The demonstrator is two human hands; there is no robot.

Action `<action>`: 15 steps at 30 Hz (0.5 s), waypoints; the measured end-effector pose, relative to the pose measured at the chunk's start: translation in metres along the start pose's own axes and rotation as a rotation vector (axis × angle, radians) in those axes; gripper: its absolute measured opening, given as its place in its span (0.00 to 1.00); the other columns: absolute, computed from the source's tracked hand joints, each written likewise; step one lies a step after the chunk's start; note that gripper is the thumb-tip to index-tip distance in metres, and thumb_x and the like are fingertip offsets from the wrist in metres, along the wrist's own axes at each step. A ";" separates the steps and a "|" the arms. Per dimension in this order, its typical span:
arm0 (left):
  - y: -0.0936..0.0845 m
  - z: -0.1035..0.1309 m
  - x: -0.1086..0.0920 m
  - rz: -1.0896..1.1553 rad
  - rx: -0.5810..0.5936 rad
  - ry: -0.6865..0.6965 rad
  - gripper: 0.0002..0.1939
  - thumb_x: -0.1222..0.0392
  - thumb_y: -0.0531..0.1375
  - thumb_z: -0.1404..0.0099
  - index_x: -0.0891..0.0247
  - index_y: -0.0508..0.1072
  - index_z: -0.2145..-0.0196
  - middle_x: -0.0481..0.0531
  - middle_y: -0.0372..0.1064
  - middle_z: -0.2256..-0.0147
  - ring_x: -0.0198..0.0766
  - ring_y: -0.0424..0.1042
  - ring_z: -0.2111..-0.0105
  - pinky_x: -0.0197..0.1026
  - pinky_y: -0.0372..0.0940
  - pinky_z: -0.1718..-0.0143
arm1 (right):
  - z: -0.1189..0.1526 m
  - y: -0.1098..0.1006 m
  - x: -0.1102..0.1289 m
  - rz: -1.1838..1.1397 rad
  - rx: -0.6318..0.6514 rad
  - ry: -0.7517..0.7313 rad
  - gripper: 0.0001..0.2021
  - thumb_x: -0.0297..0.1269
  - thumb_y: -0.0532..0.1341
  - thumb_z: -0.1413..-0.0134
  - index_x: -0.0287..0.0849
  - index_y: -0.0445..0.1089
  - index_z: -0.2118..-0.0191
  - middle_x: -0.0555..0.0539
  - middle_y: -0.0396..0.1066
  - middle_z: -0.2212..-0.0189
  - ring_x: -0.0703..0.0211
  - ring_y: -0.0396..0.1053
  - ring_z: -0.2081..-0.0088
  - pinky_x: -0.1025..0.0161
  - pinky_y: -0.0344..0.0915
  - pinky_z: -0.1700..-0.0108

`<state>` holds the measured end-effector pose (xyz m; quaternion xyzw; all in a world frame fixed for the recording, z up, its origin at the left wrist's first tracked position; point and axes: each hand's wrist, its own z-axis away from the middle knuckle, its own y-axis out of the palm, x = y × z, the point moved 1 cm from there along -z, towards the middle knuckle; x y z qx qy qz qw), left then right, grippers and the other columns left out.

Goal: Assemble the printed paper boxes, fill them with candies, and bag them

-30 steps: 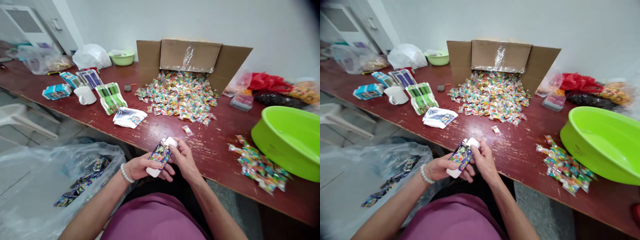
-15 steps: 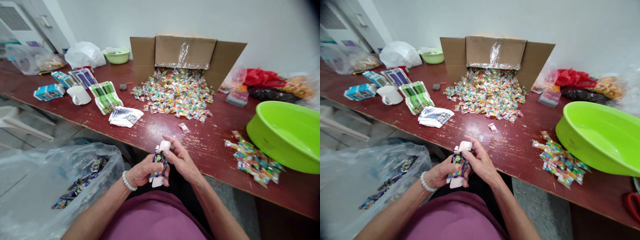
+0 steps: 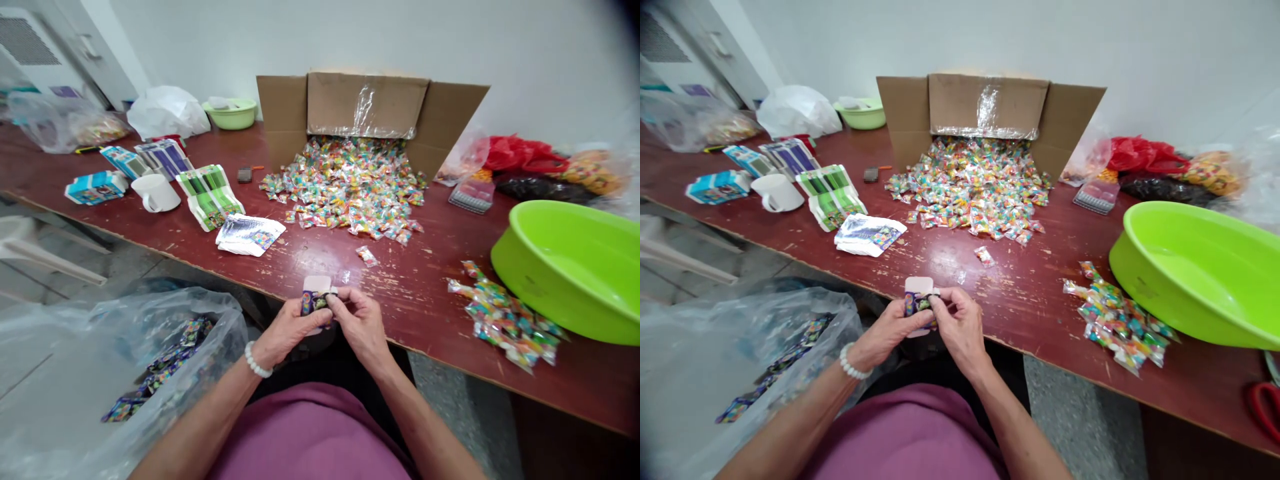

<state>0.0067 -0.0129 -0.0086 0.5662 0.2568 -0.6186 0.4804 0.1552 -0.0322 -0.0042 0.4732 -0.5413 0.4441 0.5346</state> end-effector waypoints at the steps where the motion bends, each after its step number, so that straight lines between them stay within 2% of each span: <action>1: 0.000 0.000 0.001 -0.030 -0.036 0.037 0.18 0.55 0.67 0.40 0.66 0.72 0.56 0.54 0.75 0.61 0.39 0.75 0.62 0.38 0.70 0.60 | -0.002 -0.001 -0.001 0.044 -0.034 -0.023 0.10 0.44 0.65 0.47 0.41 0.74 0.68 0.49 0.74 0.73 0.60 0.68 0.73 0.65 0.66 0.70; 3: 0.001 0.003 0.002 -0.067 -0.124 0.104 0.24 0.56 0.66 0.40 0.62 0.66 0.48 0.53 0.75 0.60 0.40 0.75 0.61 0.41 0.70 0.59 | -0.006 -0.002 -0.003 0.050 -0.074 -0.026 0.10 0.42 0.65 0.48 0.42 0.73 0.63 0.50 0.73 0.73 0.61 0.68 0.73 0.65 0.65 0.70; 5: 0.003 0.007 0.002 -0.095 -0.206 0.159 0.33 0.57 0.67 0.41 0.57 0.58 0.41 0.51 0.75 0.61 0.40 0.76 0.63 0.42 0.71 0.59 | -0.007 -0.002 -0.006 -0.032 -0.095 -0.010 0.16 0.41 0.67 0.49 0.44 0.69 0.54 0.53 0.71 0.73 0.62 0.68 0.73 0.65 0.65 0.69; 7: 0.005 0.011 0.003 -0.142 -0.238 0.188 0.39 0.58 0.66 0.40 0.52 0.52 0.37 0.50 0.74 0.58 0.39 0.76 0.64 0.41 0.71 0.61 | -0.006 0.000 -0.008 -0.132 -0.093 0.005 0.21 0.40 0.68 0.50 0.46 0.65 0.50 0.54 0.71 0.72 0.61 0.69 0.71 0.65 0.67 0.67; 9: 0.006 0.013 0.003 -0.174 -0.225 0.185 0.37 0.58 0.64 0.39 0.49 0.53 0.36 0.50 0.72 0.53 0.37 0.75 0.65 0.39 0.71 0.62 | -0.004 0.003 -0.009 -0.215 -0.054 0.012 0.17 0.40 0.67 0.48 0.46 0.67 0.52 0.52 0.72 0.69 0.61 0.70 0.68 0.64 0.68 0.64; 11: 0.006 0.013 0.003 -0.152 -0.199 0.181 0.32 0.58 0.63 0.38 0.50 0.59 0.38 0.51 0.70 0.50 0.37 0.74 0.62 0.38 0.70 0.61 | -0.002 0.005 -0.009 -0.261 -0.010 0.023 0.13 0.41 0.66 0.47 0.44 0.71 0.57 0.50 0.74 0.67 0.60 0.71 0.66 0.63 0.68 0.61; 15: 0.002 0.010 0.000 -0.028 -0.143 0.125 0.20 0.57 0.64 0.40 0.57 0.69 0.49 0.50 0.73 0.58 0.38 0.73 0.61 0.38 0.69 0.61 | -0.003 0.000 -0.008 -0.231 0.007 0.064 0.11 0.45 0.67 0.48 0.43 0.75 0.64 0.50 0.74 0.69 0.60 0.70 0.68 0.63 0.67 0.63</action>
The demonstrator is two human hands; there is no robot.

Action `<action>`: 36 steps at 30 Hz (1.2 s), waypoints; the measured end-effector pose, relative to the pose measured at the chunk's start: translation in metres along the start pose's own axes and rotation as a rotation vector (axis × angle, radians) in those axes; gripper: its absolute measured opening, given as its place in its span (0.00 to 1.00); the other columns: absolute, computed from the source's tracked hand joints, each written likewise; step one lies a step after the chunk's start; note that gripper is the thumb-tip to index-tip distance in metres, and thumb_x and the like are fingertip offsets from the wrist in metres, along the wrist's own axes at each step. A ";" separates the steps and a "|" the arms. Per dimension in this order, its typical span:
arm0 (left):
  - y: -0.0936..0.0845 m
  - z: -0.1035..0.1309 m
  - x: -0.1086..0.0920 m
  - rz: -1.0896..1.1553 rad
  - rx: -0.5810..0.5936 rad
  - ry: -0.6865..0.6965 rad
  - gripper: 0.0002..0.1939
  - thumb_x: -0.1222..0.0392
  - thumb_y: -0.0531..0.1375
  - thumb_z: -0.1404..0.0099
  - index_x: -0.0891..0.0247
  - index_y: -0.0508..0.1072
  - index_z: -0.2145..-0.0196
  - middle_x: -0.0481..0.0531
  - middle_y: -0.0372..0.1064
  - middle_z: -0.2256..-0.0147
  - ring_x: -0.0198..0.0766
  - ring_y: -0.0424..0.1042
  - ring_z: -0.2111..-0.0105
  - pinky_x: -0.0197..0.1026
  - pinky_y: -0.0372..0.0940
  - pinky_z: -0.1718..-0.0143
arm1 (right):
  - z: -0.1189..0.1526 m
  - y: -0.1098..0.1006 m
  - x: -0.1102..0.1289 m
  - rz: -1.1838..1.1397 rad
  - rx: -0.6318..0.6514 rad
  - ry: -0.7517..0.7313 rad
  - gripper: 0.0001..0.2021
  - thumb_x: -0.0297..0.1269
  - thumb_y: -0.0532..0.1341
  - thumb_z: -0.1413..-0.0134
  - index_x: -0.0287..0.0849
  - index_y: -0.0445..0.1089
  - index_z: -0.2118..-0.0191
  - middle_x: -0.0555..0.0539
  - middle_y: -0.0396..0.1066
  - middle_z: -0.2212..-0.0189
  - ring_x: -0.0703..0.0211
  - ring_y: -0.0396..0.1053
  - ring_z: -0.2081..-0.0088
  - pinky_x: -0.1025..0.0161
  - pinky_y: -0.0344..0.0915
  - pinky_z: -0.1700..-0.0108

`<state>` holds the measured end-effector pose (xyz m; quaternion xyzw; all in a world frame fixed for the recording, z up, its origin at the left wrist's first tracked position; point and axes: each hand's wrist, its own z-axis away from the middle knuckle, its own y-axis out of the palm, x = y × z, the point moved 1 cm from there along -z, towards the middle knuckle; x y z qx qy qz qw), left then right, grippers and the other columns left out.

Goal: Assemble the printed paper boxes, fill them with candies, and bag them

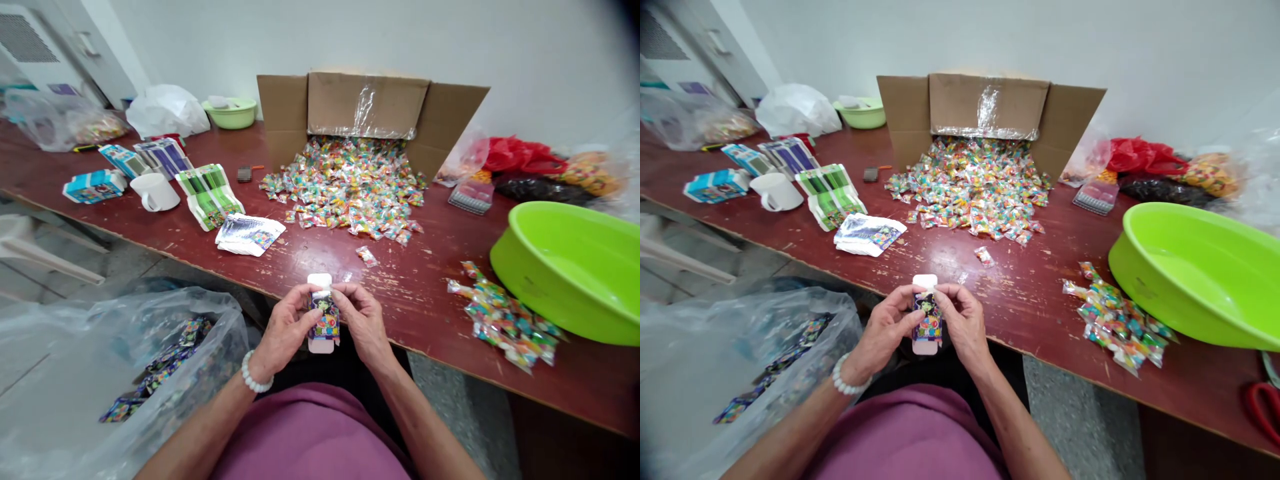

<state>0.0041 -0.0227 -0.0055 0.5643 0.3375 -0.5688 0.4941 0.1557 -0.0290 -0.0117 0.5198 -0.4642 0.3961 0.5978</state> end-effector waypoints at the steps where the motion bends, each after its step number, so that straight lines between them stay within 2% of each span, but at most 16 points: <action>1: -0.001 -0.001 -0.001 0.004 0.009 -0.028 0.18 0.55 0.64 0.40 0.58 0.70 0.52 0.50 0.73 0.60 0.38 0.72 0.64 0.37 0.69 0.63 | -0.001 -0.002 0.001 0.009 0.011 0.019 0.12 0.46 0.68 0.49 0.42 0.75 0.66 0.50 0.74 0.71 0.60 0.69 0.69 0.63 0.67 0.64; 3: -0.003 -0.001 -0.003 -0.033 0.008 -0.043 0.13 0.54 0.64 0.39 0.60 0.72 0.57 0.49 0.73 0.65 0.36 0.70 0.67 0.35 0.67 0.66 | -0.005 -0.007 0.003 0.001 0.066 0.082 0.13 0.47 0.70 0.52 0.41 0.74 0.70 0.50 0.73 0.73 0.61 0.68 0.71 0.63 0.67 0.65; 5: -0.005 -0.001 -0.005 -0.122 0.008 0.001 0.11 0.53 0.62 0.37 0.61 0.73 0.60 0.48 0.71 0.66 0.35 0.69 0.67 0.34 0.65 0.65 | -0.008 -0.010 0.005 -0.024 0.118 0.134 0.14 0.46 0.71 0.55 0.40 0.74 0.72 0.51 0.73 0.74 0.63 0.68 0.73 0.64 0.67 0.67; 7: -0.007 -0.001 -0.007 -0.211 0.017 0.054 0.10 0.53 0.60 0.35 0.61 0.74 0.60 0.48 0.71 0.65 0.35 0.69 0.65 0.34 0.65 0.63 | -0.010 -0.011 0.008 -0.047 0.126 0.130 0.14 0.44 0.73 0.58 0.41 0.75 0.69 0.52 0.73 0.75 0.64 0.68 0.73 0.66 0.66 0.68; 10: -0.007 -0.001 -0.008 -0.177 0.029 0.091 0.11 0.54 0.62 0.35 0.60 0.72 0.56 0.49 0.72 0.62 0.35 0.70 0.63 0.35 0.66 0.61 | -0.011 -0.010 0.010 -0.032 0.168 0.099 0.18 0.42 0.73 0.58 0.43 0.75 0.60 0.52 0.74 0.72 0.63 0.69 0.71 0.66 0.67 0.67; 12: -0.008 0.000 -0.008 -0.037 0.012 0.068 0.19 0.56 0.65 0.38 0.57 0.67 0.50 0.47 0.72 0.64 0.34 0.71 0.65 0.35 0.67 0.63 | -0.009 -0.008 0.009 0.033 0.212 0.085 0.15 0.43 0.72 0.55 0.42 0.76 0.62 0.50 0.75 0.71 0.60 0.70 0.70 0.64 0.68 0.65; 14: -0.008 0.001 -0.008 0.109 -0.001 -0.021 0.27 0.55 0.67 0.40 0.54 0.61 0.46 0.45 0.71 0.66 0.34 0.72 0.68 0.35 0.68 0.66 | -0.008 -0.008 0.008 0.086 0.202 0.052 0.12 0.45 0.70 0.52 0.42 0.76 0.68 0.49 0.75 0.71 0.59 0.70 0.70 0.63 0.68 0.65; 17: -0.006 0.004 -0.005 0.241 0.116 -0.268 0.26 0.45 0.62 0.37 0.56 0.63 0.47 0.50 0.73 0.65 0.37 0.74 0.72 0.37 0.69 0.72 | -0.005 -0.008 0.008 0.184 0.152 -0.057 0.10 0.45 0.68 0.48 0.43 0.76 0.67 0.49 0.75 0.72 0.59 0.70 0.72 0.63 0.68 0.67; 19: -0.004 0.006 -0.002 0.285 0.174 -0.388 0.27 0.38 0.56 0.35 0.60 0.66 0.48 0.53 0.73 0.68 0.38 0.74 0.77 0.38 0.68 0.77 | -0.004 -0.008 0.011 0.305 0.211 -0.152 0.09 0.44 0.65 0.44 0.44 0.77 0.65 0.47 0.76 0.68 0.57 0.72 0.68 0.60 0.69 0.64; 21: -0.002 0.005 0.001 0.300 0.139 -0.423 0.30 0.34 0.52 0.35 0.61 0.67 0.49 0.52 0.73 0.73 0.36 0.71 0.82 0.36 0.65 0.82 | -0.003 -0.007 0.015 0.376 0.300 -0.207 0.09 0.44 0.63 0.42 0.45 0.77 0.64 0.45 0.78 0.63 0.53 0.73 0.62 0.57 0.69 0.57; 23: -0.001 0.003 0.003 0.282 0.084 -0.417 0.32 0.32 0.51 0.35 0.62 0.67 0.48 0.51 0.72 0.75 0.35 0.69 0.84 0.34 0.62 0.84 | -0.004 -0.006 0.018 0.326 0.340 -0.152 0.11 0.45 0.62 0.41 0.45 0.76 0.66 0.46 0.78 0.61 0.52 0.75 0.62 0.56 0.70 0.58; 26: 0.002 -0.001 0.004 0.226 0.076 -0.385 0.35 0.31 0.50 0.36 0.62 0.68 0.46 0.51 0.72 0.76 0.35 0.69 0.84 0.34 0.62 0.84 | -0.006 -0.005 0.018 0.180 0.333 0.000 0.11 0.46 0.66 0.45 0.44 0.72 0.68 0.47 0.79 0.63 0.59 0.73 0.73 0.60 0.70 0.68; 28: 0.004 -0.003 0.003 0.178 0.086 -0.359 0.37 0.29 0.49 0.37 0.65 0.70 0.49 0.52 0.72 0.76 0.35 0.69 0.84 0.34 0.62 0.84 | -0.009 -0.003 0.018 0.150 0.326 0.054 0.11 0.45 0.69 0.50 0.43 0.72 0.68 0.48 0.78 0.68 0.61 0.71 0.78 0.63 0.68 0.72; 31: 0.004 -0.003 0.002 0.094 0.095 -0.320 0.39 0.27 0.48 0.38 0.69 0.75 0.57 0.55 0.72 0.77 0.35 0.69 0.85 0.34 0.62 0.84 | -0.012 -0.001 0.018 0.147 0.289 0.091 0.13 0.45 0.70 0.53 0.41 0.74 0.69 0.50 0.76 0.76 0.62 0.70 0.80 0.65 0.66 0.75; 33: 0.002 -0.003 0.003 0.063 0.101 -0.297 0.40 0.27 0.47 0.38 0.71 0.76 0.60 0.56 0.72 0.77 0.35 0.69 0.85 0.34 0.61 0.85 | -0.013 0.000 0.019 0.117 0.266 0.103 0.14 0.46 0.71 0.54 0.41 0.74 0.70 0.50 0.75 0.78 0.61 0.70 0.80 0.65 0.66 0.76; 36: -0.001 -0.002 0.004 0.046 0.117 -0.259 0.39 0.29 0.47 0.36 0.70 0.75 0.55 0.55 0.72 0.76 0.35 0.69 0.85 0.34 0.61 0.85 | -0.011 0.000 0.024 0.099 0.297 0.093 0.12 0.45 0.69 0.51 0.41 0.74 0.70 0.50 0.75 0.77 0.61 0.69 0.81 0.64 0.66 0.76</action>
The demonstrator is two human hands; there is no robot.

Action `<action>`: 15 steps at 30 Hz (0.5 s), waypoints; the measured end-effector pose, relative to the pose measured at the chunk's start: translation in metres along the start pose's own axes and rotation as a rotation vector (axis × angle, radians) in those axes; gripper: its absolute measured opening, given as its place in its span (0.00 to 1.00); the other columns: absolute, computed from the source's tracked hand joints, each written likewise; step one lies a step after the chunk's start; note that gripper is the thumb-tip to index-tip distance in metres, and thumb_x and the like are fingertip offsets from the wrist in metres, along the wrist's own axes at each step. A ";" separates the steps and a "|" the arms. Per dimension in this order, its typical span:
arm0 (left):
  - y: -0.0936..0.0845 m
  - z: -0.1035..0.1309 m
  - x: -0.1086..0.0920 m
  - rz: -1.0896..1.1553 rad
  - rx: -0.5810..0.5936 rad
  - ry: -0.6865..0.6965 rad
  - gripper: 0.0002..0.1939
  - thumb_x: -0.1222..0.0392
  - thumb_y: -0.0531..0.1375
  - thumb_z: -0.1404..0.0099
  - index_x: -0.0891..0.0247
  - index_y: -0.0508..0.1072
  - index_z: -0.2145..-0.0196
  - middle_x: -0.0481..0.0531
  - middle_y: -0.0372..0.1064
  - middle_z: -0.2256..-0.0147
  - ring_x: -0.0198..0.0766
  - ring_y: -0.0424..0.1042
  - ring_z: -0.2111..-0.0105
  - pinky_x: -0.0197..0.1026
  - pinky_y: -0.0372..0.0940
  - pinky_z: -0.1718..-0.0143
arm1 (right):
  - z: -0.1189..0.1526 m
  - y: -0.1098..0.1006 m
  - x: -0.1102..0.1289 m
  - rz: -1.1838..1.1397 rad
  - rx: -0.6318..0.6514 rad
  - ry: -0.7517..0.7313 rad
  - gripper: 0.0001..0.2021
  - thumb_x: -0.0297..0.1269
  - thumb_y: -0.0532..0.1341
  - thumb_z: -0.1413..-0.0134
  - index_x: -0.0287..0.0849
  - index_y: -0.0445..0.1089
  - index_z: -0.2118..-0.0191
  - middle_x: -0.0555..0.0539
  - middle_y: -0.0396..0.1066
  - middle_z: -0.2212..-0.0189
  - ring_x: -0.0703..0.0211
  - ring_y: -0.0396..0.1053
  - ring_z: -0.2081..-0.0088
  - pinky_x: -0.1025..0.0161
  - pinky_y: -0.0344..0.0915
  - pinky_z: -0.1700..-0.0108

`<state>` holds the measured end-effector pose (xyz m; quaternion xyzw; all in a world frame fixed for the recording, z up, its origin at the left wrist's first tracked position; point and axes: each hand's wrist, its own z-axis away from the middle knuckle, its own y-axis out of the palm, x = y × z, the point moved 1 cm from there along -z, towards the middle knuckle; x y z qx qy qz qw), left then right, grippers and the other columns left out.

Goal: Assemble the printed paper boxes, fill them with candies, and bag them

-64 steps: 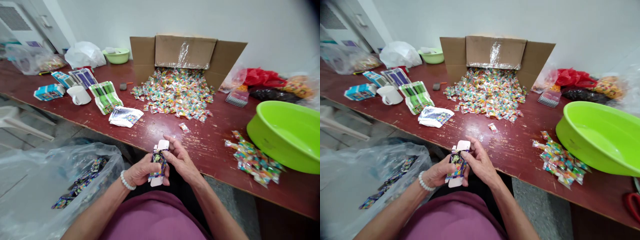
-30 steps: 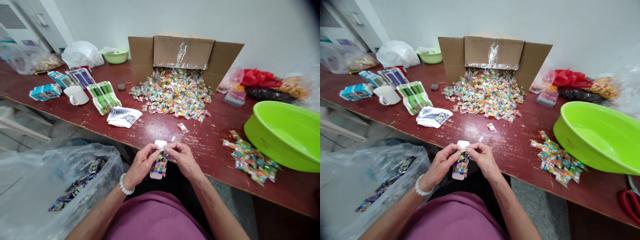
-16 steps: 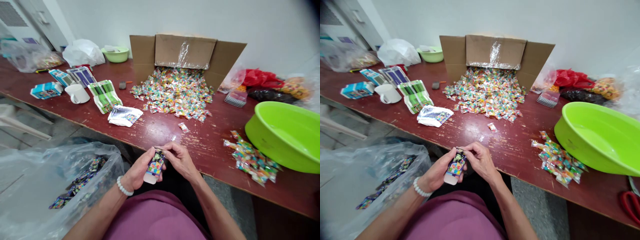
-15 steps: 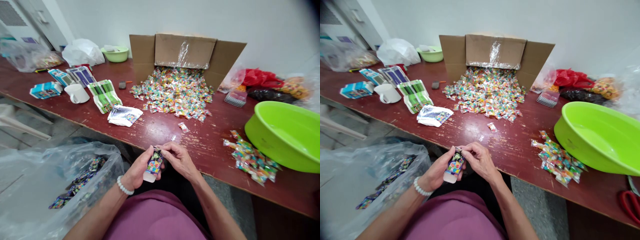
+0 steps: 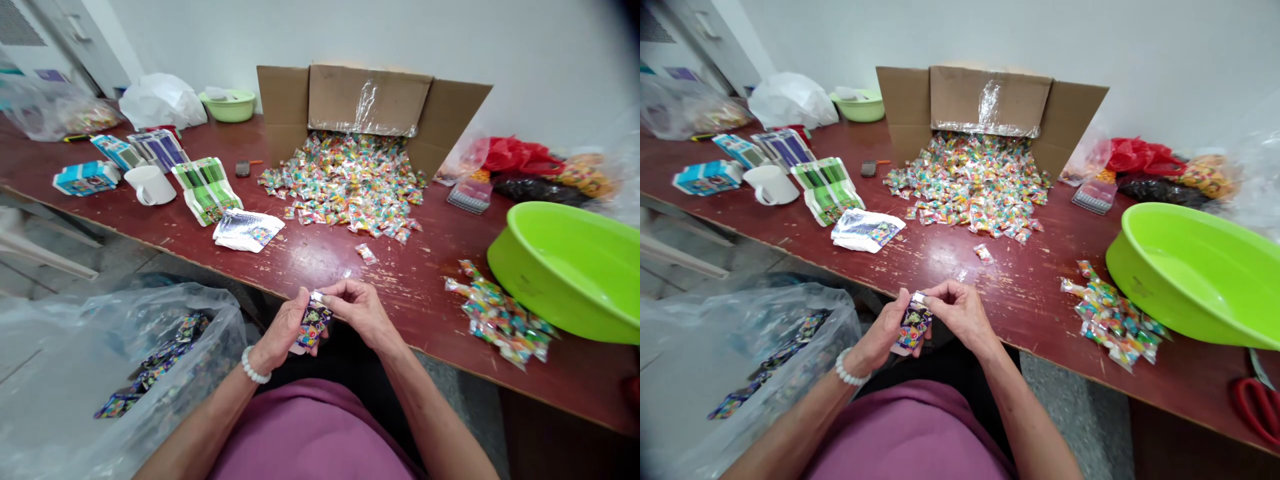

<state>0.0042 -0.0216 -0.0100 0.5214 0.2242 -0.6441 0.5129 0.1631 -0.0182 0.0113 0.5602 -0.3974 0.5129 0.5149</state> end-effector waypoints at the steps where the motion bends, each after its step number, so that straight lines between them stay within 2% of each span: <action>1: -0.001 0.000 0.000 -0.003 0.008 0.016 0.39 0.30 0.48 0.36 0.69 0.74 0.52 0.55 0.72 0.76 0.34 0.69 0.85 0.33 0.61 0.84 | 0.002 0.000 0.001 0.019 0.029 -0.027 0.11 0.44 0.68 0.48 0.42 0.74 0.69 0.49 0.76 0.75 0.61 0.70 0.79 0.64 0.67 0.75; 4: -0.001 0.002 0.000 0.011 0.015 0.029 0.38 0.32 0.48 0.34 0.67 0.69 0.44 0.53 0.71 0.76 0.34 0.68 0.84 0.34 0.62 0.84 | 0.009 0.001 0.002 0.156 0.128 -0.173 0.09 0.42 0.63 0.41 0.43 0.75 0.67 0.46 0.77 0.61 0.59 0.74 0.69 0.62 0.70 0.67; 6: 0.000 0.002 0.002 0.042 -0.005 0.008 0.38 0.32 0.47 0.34 0.65 0.67 0.42 0.52 0.70 0.76 0.35 0.68 0.84 0.35 0.63 0.84 | 0.013 0.003 -0.003 0.269 0.141 -0.259 0.08 0.41 0.61 0.39 0.44 0.75 0.63 0.45 0.75 0.54 0.58 0.74 0.62 0.63 0.71 0.64; 8: 0.001 0.001 0.003 0.073 -0.028 -0.021 0.35 0.33 0.50 0.35 0.61 0.65 0.42 0.50 0.70 0.74 0.34 0.68 0.83 0.35 0.63 0.84 | 0.014 0.003 -0.010 0.387 0.108 -0.303 0.07 0.39 0.60 0.38 0.45 0.74 0.59 0.44 0.74 0.54 0.58 0.73 0.61 0.63 0.70 0.63; 11: 0.001 -0.003 0.005 0.135 -0.037 -0.063 0.27 0.41 0.59 0.37 0.56 0.65 0.45 0.49 0.70 0.70 0.35 0.71 0.79 0.34 0.65 0.81 | 0.001 -0.010 -0.020 0.557 0.068 -0.311 0.08 0.39 0.58 0.37 0.45 0.75 0.59 0.46 0.75 0.61 0.57 0.72 0.62 0.62 0.68 0.59; 13: -0.001 -0.007 0.002 0.190 -0.052 -0.042 0.22 0.47 0.63 0.38 0.57 0.67 0.50 0.50 0.71 0.67 0.35 0.73 0.73 0.33 0.66 0.76 | -0.017 -0.032 -0.023 0.654 -0.068 -0.280 0.11 0.41 0.56 0.37 0.45 0.75 0.60 0.47 0.75 0.63 0.56 0.72 0.62 0.60 0.67 0.56; 15: -0.004 -0.011 -0.004 0.195 -0.096 0.009 0.19 0.50 0.64 0.39 0.59 0.69 0.53 0.50 0.72 0.65 0.32 0.72 0.72 0.30 0.66 0.74 | -0.039 -0.064 -0.023 0.813 -0.394 -0.189 0.14 0.43 0.56 0.38 0.43 0.74 0.55 0.44 0.74 0.59 0.53 0.71 0.59 0.58 0.66 0.54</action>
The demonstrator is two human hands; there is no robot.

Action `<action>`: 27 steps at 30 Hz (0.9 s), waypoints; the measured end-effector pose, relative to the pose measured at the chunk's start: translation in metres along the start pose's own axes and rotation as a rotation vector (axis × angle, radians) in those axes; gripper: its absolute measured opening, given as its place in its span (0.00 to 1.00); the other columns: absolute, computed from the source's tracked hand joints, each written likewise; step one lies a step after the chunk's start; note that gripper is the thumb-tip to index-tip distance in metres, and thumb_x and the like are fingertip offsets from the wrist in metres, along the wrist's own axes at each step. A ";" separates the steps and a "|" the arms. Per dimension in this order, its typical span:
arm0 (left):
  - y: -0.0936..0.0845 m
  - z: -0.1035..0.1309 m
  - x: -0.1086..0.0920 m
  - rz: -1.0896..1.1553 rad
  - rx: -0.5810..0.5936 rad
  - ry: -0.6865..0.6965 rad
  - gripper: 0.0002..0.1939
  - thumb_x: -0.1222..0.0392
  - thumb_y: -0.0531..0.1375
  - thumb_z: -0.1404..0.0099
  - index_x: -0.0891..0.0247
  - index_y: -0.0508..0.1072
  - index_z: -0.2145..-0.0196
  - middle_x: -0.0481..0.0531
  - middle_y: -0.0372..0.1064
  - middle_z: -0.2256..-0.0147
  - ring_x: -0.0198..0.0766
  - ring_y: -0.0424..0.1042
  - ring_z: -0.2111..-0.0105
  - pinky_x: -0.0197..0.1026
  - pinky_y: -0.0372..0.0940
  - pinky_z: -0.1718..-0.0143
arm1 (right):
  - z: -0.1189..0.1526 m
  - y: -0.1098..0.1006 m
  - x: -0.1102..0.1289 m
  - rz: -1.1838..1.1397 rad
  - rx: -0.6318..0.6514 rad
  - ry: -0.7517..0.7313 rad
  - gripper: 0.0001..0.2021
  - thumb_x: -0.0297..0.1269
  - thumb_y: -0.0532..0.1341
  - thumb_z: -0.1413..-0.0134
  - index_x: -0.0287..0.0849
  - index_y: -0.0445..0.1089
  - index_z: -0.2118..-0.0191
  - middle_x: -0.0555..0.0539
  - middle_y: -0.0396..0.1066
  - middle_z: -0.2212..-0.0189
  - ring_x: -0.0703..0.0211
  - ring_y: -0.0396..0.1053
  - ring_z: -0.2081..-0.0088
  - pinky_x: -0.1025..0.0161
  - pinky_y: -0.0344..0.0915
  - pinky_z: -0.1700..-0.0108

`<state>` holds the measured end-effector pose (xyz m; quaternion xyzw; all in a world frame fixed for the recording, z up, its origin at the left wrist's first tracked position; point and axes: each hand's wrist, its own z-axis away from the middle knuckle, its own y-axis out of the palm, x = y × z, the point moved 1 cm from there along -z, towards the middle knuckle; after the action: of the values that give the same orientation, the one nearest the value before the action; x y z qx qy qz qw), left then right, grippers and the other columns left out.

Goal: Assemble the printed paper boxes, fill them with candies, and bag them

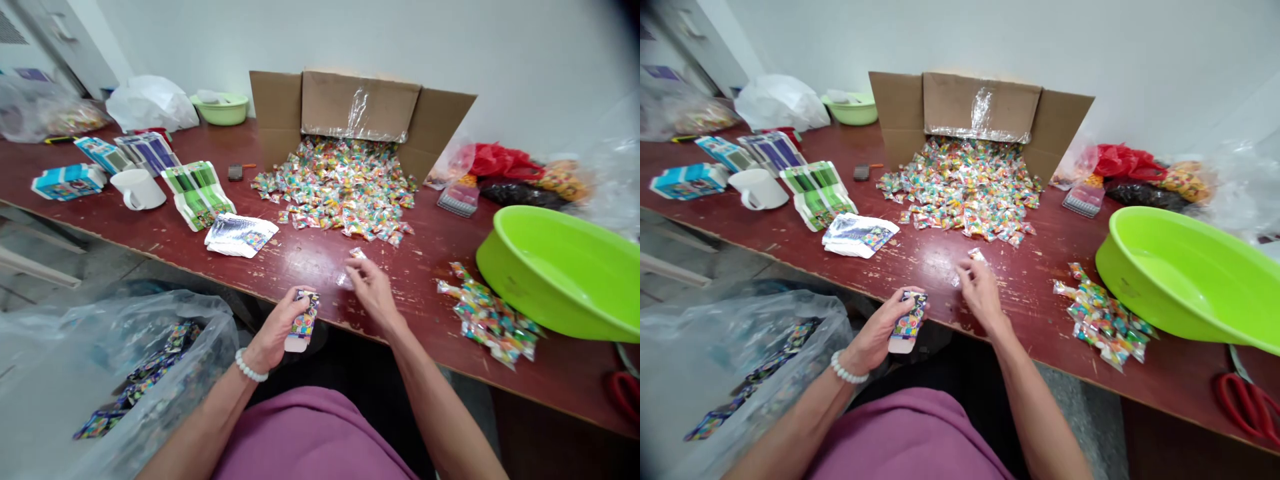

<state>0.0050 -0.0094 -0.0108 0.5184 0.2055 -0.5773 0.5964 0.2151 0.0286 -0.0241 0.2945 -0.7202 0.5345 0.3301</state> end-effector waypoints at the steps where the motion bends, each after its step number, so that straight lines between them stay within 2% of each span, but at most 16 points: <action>1: -0.001 -0.002 -0.004 -0.022 -0.023 0.023 0.18 0.50 0.64 0.39 0.59 0.70 0.54 0.49 0.71 0.66 0.30 0.71 0.73 0.29 0.64 0.75 | -0.014 -0.005 -0.012 0.153 -0.085 0.113 0.15 0.44 0.57 0.39 0.43 0.73 0.53 0.43 0.74 0.57 0.52 0.70 0.58 0.57 0.65 0.53; 3: -0.004 -0.008 -0.010 -0.072 -0.055 0.058 0.19 0.47 0.64 0.39 0.59 0.71 0.53 0.48 0.71 0.67 0.29 0.69 0.76 0.29 0.63 0.78 | -0.037 -0.012 -0.032 0.246 -0.143 0.218 0.18 0.46 0.60 0.43 0.38 0.74 0.53 0.36 0.71 0.56 0.44 0.68 0.54 0.50 0.63 0.51; 5: -0.008 -0.014 -0.015 -0.085 -0.078 0.101 0.21 0.47 0.66 0.41 0.60 0.72 0.54 0.48 0.72 0.68 0.29 0.69 0.76 0.30 0.64 0.77 | -0.051 -0.013 -0.046 0.281 -0.141 0.264 0.17 0.48 0.63 0.47 0.39 0.76 0.60 0.35 0.69 0.57 0.39 0.67 0.53 0.48 0.62 0.52; 7: -0.014 -0.021 -0.018 -0.069 -0.129 0.158 0.21 0.50 0.70 0.46 0.62 0.73 0.57 0.48 0.72 0.68 0.31 0.70 0.75 0.32 0.67 0.75 | -0.055 -0.011 -0.052 0.285 -0.119 0.270 0.14 0.49 0.65 0.50 0.41 0.76 0.67 0.37 0.70 0.61 0.40 0.67 0.54 0.49 0.61 0.53; 10: -0.025 -0.031 -0.019 -0.068 -0.224 0.200 0.24 0.57 0.74 0.54 0.65 0.71 0.62 0.48 0.73 0.69 0.34 0.72 0.73 0.34 0.69 0.76 | -0.050 -0.006 -0.049 0.243 -0.100 0.237 0.10 0.44 0.64 0.50 0.43 0.73 0.71 0.42 0.71 0.67 0.45 0.68 0.58 0.53 0.61 0.55; 15: -0.039 -0.034 -0.022 0.002 -0.274 0.198 0.33 0.64 0.74 0.57 0.63 0.67 0.54 0.47 0.71 0.67 0.38 0.74 0.71 0.41 0.74 0.76 | -0.021 0.002 -0.024 0.058 -0.080 0.159 0.12 0.46 0.58 0.44 0.42 0.68 0.68 0.47 0.72 0.71 0.54 0.69 0.68 0.59 0.65 0.63; 17: -0.042 -0.032 -0.024 0.050 -0.256 0.177 0.33 0.67 0.72 0.56 0.64 0.67 0.52 0.48 0.71 0.67 0.38 0.74 0.71 0.42 0.75 0.75 | -0.002 0.009 -0.009 -0.089 -0.002 0.126 0.13 0.48 0.57 0.42 0.43 0.67 0.66 0.49 0.72 0.72 0.58 0.69 0.72 0.63 0.65 0.68; 19: -0.042 -0.030 -0.026 0.099 -0.222 0.150 0.30 0.67 0.71 0.53 0.66 0.69 0.52 0.50 0.72 0.67 0.37 0.74 0.71 0.42 0.75 0.73 | 0.016 0.017 0.008 -0.302 0.129 0.109 0.11 0.47 0.58 0.43 0.43 0.67 0.66 0.52 0.70 0.75 0.61 0.66 0.76 0.65 0.63 0.72; 21: -0.040 -0.026 -0.025 0.144 -0.182 0.138 0.28 0.68 0.71 0.52 0.67 0.70 0.52 0.52 0.73 0.66 0.39 0.75 0.69 0.42 0.75 0.70 | 0.030 0.022 0.023 -0.359 0.173 0.076 0.09 0.44 0.59 0.43 0.43 0.68 0.66 0.52 0.68 0.76 0.62 0.64 0.76 0.66 0.61 0.73; 23: -0.036 -0.021 -0.022 0.161 -0.139 0.137 0.26 0.67 0.71 0.50 0.67 0.70 0.54 0.54 0.73 0.65 0.40 0.76 0.67 0.44 0.75 0.67 | 0.036 0.022 0.035 -0.307 0.161 0.028 0.08 0.42 0.60 0.44 0.43 0.70 0.67 0.51 0.69 0.75 0.61 0.65 0.74 0.65 0.61 0.70; 27: -0.032 -0.009 -0.013 0.080 -0.020 0.094 0.21 0.63 0.72 0.49 0.65 0.71 0.59 0.54 0.74 0.63 0.42 0.76 0.65 0.46 0.75 0.66 | 0.034 0.014 0.046 -0.308 0.234 -0.037 0.07 0.40 0.60 0.44 0.43 0.72 0.66 0.49 0.73 0.71 0.59 0.68 0.69 0.64 0.63 0.65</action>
<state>-0.0235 0.0110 -0.0154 0.5467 0.2183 -0.5261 0.6138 0.1709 -0.0041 -0.0029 0.4471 -0.6056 0.5522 0.3583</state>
